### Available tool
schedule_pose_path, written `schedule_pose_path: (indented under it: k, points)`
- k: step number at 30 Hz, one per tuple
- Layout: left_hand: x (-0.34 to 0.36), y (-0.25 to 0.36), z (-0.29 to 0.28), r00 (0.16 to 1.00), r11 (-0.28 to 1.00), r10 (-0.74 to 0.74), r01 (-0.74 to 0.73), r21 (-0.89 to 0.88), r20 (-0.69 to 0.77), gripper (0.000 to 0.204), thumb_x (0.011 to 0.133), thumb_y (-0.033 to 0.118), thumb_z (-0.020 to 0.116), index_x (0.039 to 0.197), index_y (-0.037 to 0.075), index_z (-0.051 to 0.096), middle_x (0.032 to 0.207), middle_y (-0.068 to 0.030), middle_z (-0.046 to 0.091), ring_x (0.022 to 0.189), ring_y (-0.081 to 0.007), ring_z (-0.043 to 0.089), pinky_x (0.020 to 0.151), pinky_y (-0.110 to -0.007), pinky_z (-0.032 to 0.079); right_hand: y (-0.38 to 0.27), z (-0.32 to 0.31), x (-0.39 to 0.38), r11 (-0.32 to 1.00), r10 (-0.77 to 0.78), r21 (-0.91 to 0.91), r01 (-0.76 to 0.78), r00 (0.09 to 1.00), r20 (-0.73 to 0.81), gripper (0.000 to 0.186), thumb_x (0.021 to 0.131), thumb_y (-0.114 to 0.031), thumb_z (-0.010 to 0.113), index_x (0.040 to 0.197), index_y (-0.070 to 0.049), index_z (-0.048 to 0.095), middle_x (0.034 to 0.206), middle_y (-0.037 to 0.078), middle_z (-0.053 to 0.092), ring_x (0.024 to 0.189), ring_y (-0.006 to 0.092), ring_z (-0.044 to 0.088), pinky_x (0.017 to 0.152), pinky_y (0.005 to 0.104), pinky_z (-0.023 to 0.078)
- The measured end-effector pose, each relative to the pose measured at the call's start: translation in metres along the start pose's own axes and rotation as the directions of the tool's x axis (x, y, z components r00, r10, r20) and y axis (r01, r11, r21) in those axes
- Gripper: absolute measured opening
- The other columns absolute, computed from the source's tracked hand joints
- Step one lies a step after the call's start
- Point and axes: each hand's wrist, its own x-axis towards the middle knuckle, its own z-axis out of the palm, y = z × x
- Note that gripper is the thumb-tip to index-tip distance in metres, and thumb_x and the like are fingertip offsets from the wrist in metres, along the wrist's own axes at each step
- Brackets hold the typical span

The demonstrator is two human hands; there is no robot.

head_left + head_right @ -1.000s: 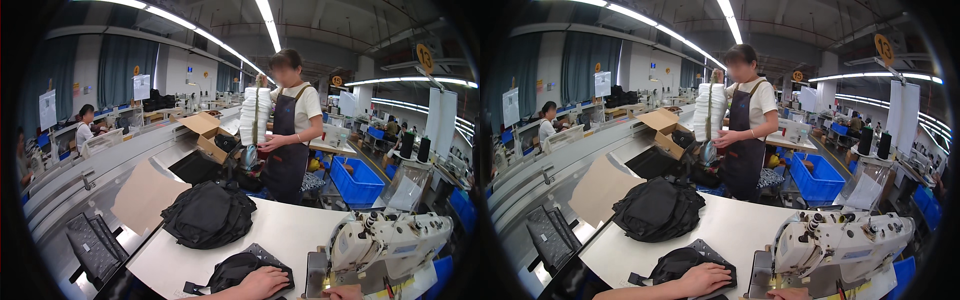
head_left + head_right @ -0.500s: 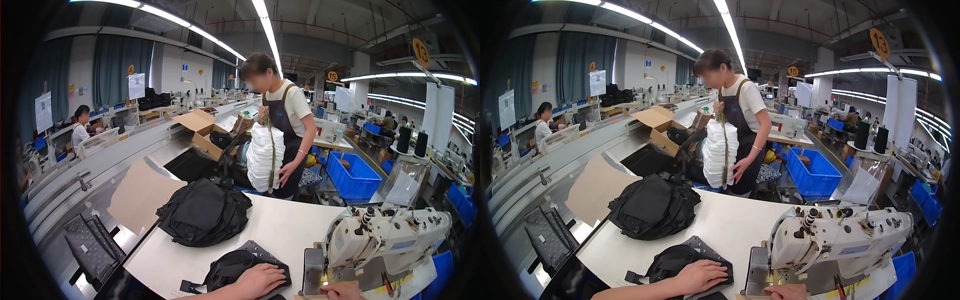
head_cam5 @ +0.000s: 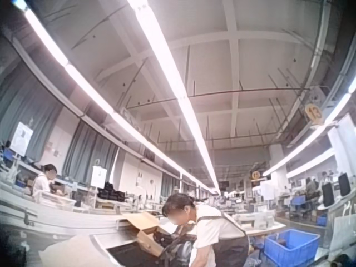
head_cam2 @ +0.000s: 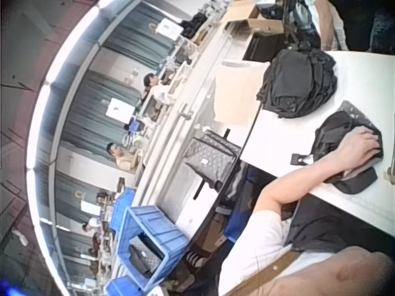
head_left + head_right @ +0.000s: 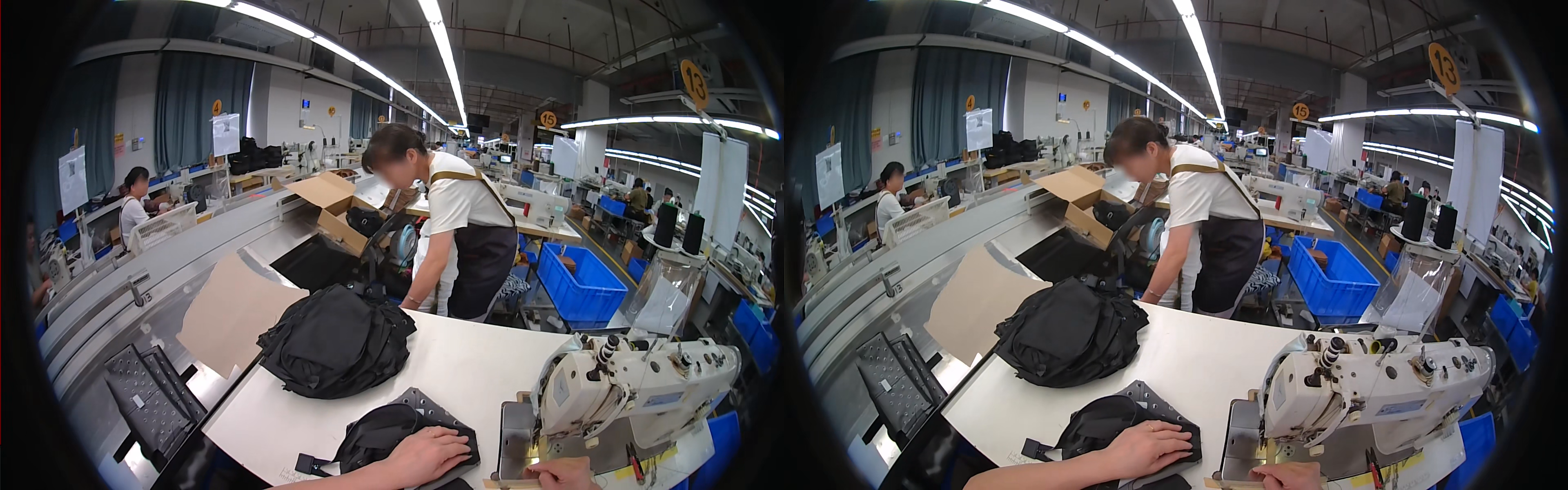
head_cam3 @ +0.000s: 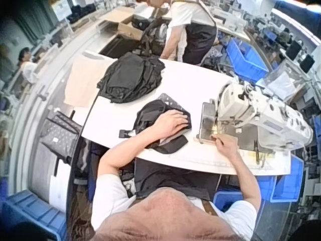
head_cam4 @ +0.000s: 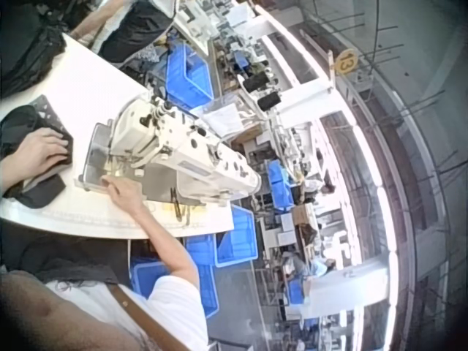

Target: The person aligns fabric pieces by hand, feeds them through the sewing machine, and then rests their hands while watching a coworker deliver white materials.

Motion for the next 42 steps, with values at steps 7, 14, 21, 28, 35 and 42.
schedule_pose_path:
  k: [7, 14, 21, 28, 35, 42]
  points:
    - [0.0, 0.001, 0.001, 1.0, 1.0, -0.006, 0.006, 0.01, -0.003, 0.022, 0.093, 0.028, 0.062, 0.108, 0.014, 0.072, 0.118, -0.0008, 0.068, 0.114, -0.0195, 0.06, 0.096, -0.032, 0.049, 0.001, -0.001, 0.001, 1.0, -0.014, -0.002, 0.014, 1.0, 0.0, 0.015, 0.081, -0.006, 0.064, 0.093, -0.007, 0.074, 0.087, 0.01, 0.073, 0.078, 0.0253, 0.071, 0.072, 0.0344, 0.057]
    - [0.009, 0.003, 0.004, 0.989, 0.996, 0.087, -0.086, 0.013, -0.117, 0.015, 0.082, 0.024, 0.074, 0.093, 0.013, 0.075, 0.102, -0.0019, 0.074, 0.097, -0.0193, 0.069, 0.086, -0.032, 0.055, 0.013, 0.003, -0.007, 0.995, -0.042, -0.095, 0.039, 0.999, -0.033, 0.019, 0.084, -0.022, 0.062, 0.099, -0.028, 0.074, 0.07, -0.003, 0.069, 0.057, 0.0184, 0.066, 0.048, 0.0329, 0.052]
    - [0.008, 0.022, -0.025, 0.996, 0.994, -0.036, 0.027, -0.106, -0.084, 0.015, 0.083, 0.01, 0.07, 0.094, 0.002, 0.072, 0.104, -0.0144, 0.071, 0.105, -0.0322, 0.064, 0.092, -0.039, 0.05, 0.014, 0.015, -0.001, 0.995, 0.039, -0.094, -0.032, 0.996, 0.078, 0.022, 0.086, -0.019, 0.062, 0.105, -0.024, 0.071, 0.079, -0.004, 0.07, 0.066, 0.0164, 0.068, 0.054, 0.0301, 0.053]
    - [0.018, 0.027, -0.02, 0.997, 0.992, -0.029, 0.02, -0.122, -0.069, 0.015, 0.082, 0.008, 0.07, 0.095, 0.0, 0.072, 0.104, -0.0155, 0.071, 0.105, -0.033, 0.064, 0.092, -0.04, 0.05, 0.013, 0.005, -0.008, 0.998, -0.057, 0.001, 0.057, 0.998, -0.035, 0.016, 0.087, -0.015, 0.062, 0.102, -0.019, 0.068, 0.077, -0.002, 0.07, 0.059, 0.0193, 0.064, 0.052, 0.031, 0.052]
    - [0.018, 0.027, -0.02, 0.997, 0.996, -0.01, 0.003, -0.094, -0.072, 0.015, 0.082, 0.008, 0.069, 0.095, 0.0, 0.072, 0.105, -0.0164, 0.071, 0.105, -0.0333, 0.064, 0.092, -0.04, 0.05, 0.017, 0.013, -0.006, 0.994, -0.099, 0.036, 0.102, 0.993, -0.072, 0.015, 0.087, -0.015, 0.061, 0.101, -0.018, 0.066, 0.076, -0.003, 0.068, 0.059, 0.0191, 0.064, 0.05, 0.0322, 0.05]
    - [0.015, 0.008, -0.007, 0.977, 0.987, 0.162, -0.159, 0.034, -0.135, 0.02, 0.08, 0.016, 0.076, 0.098, 0.008, 0.074, 0.095, -0.0076, 0.074, 0.086, -0.0201, 0.07, 0.076, -0.031, 0.056, 0.019, 0.012, -0.006, 0.994, -0.111, 0.015, 0.112, 0.992, -0.052, 0.011, 0.089, -0.016, 0.06, 0.098, -0.019, 0.065, 0.073, -0.002, 0.067, 0.058, 0.0196, 0.063, 0.048, 0.0332, 0.049]
